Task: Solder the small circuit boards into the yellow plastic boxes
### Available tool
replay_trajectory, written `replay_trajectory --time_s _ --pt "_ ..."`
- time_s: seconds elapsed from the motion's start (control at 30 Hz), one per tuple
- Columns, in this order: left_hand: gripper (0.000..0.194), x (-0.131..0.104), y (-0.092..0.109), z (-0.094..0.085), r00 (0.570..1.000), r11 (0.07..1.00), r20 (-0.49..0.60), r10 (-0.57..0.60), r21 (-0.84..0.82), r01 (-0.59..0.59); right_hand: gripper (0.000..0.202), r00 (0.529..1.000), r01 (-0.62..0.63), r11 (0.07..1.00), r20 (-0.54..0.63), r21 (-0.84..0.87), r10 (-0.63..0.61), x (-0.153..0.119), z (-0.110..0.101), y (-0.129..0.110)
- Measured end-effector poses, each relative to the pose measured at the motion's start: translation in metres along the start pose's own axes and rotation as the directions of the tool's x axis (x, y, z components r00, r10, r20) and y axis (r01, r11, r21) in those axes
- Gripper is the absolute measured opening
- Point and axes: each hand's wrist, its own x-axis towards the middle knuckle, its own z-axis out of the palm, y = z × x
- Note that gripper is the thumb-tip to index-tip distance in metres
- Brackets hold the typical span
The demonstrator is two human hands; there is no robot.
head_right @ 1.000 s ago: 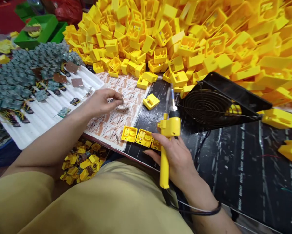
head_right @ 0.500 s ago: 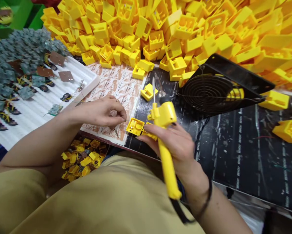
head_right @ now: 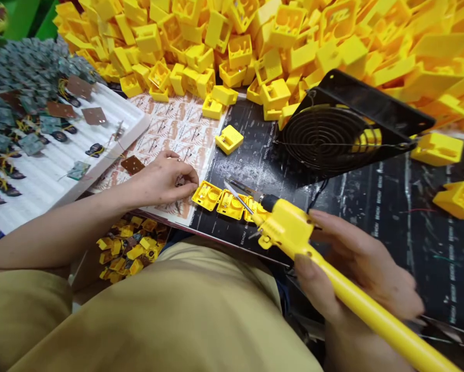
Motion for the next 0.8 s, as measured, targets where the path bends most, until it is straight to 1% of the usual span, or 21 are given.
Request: replay_trajectory --time_s 0.03,0.07,0.1,0.13,0.17,0.2,0.27,0.33,0.37,0.43,0.5,0.53,0.6,0.63,0.73,0.8 --pt "0.017 0.0 0.001 0.0 1.0 1.0 -0.005 -0.001 0.016 0.001 0.035 0.987 -0.131 0.987 -0.08 0.089 0.138 0.001 0.007 0.0" --pt "0.018 0.0 0.002 0.0 1.0 1.0 -0.01 -0.002 0.026 0.003 0.037 0.988 -0.138 0.972 -0.036 0.189 0.147 0.002 0.014 0.002" --pt "0.017 0.0 0.003 -0.001 1.0 1.0 -0.012 -0.002 0.027 0.002 0.043 0.988 -0.127 0.965 -0.058 0.231 0.144 0.003 0.018 0.005" --pt "0.017 0.001 0.003 -0.001 1.0 1.0 -0.01 -0.001 0.018 0.001 0.049 0.993 -0.097 0.958 -0.039 0.269 0.112 0.003 0.021 0.008" --pt "0.016 0.002 0.004 -0.002 1.0 1.0 -0.009 0.0 0.004 0.001 0.05 0.997 -0.062 0.958 -0.031 0.28 0.074 0.004 0.023 0.011" --pt "0.015 0.003 0.004 -0.003 1.0 1.0 -0.005 -0.001 -0.01 0.001 0.046 0.998 -0.032 0.964 -0.036 0.263 0.043 0.004 0.025 0.012" --pt "0.015 0.005 0.004 -0.004 1.0 0.999 0.006 -0.005 -0.035 0.005 0.037 1.0 0.025 0.982 -0.023 0.186 -0.021 0.004 0.026 0.012" --pt "0.015 0.007 0.004 -0.004 1.0 0.999 0.016 -0.007 -0.045 0.008 0.041 0.993 0.121 0.988 -0.002 0.093 -0.122 0.004 0.028 0.01" --pt "0.015 0.008 0.003 -0.004 1.0 0.999 0.021 -0.007 -0.045 0.008 0.046 0.981 0.192 0.979 0.025 0.065 -0.194 0.005 0.029 0.009" --pt "0.016 0.008 0.003 -0.004 1.0 0.999 0.028 0.003 -0.037 -0.002 0.049 0.934 0.34 0.938 0.096 0.061 -0.345 0.009 0.031 0.009" --pt "0.016 0.009 0.004 -0.005 0.999 1.0 0.033 0.018 -0.013 -0.018 0.039 0.879 0.443 0.893 0.161 0.076 -0.449 0.015 0.031 0.008" --pt "0.016 0.009 0.005 -0.006 0.999 1.0 0.039 0.025 0.001 -0.025 0.029 0.861 0.469 0.88 0.185 0.075 -0.474 0.018 0.031 0.007" --pt "0.016 0.01 0.008 -0.008 0.998 0.999 0.054 0.023 0.039 -0.025 0.011 0.844 0.492 0.868 0.209 0.064 -0.493 0.024 0.032 0.003" --pt "0.017 0.01 0.009 -0.009 0.998 0.998 0.063 0.016 0.057 -0.02 0.007 0.839 0.499 0.865 0.218 0.058 -0.498 0.027 0.032 0.001" --pt "0.017 0.012 0.01 -0.011 0.997 0.996 0.079 0.007 0.085 -0.014 0.012 0.826 0.516 0.856 0.241 0.037 -0.509 0.031 0.035 -0.002" --pt "0.017 0.013 0.009 -0.011 0.997 0.996 0.071 0.017 0.081 -0.022 0.012 0.809 0.541 0.841 0.258 0.027 -0.529 0.031 0.036 -0.002"
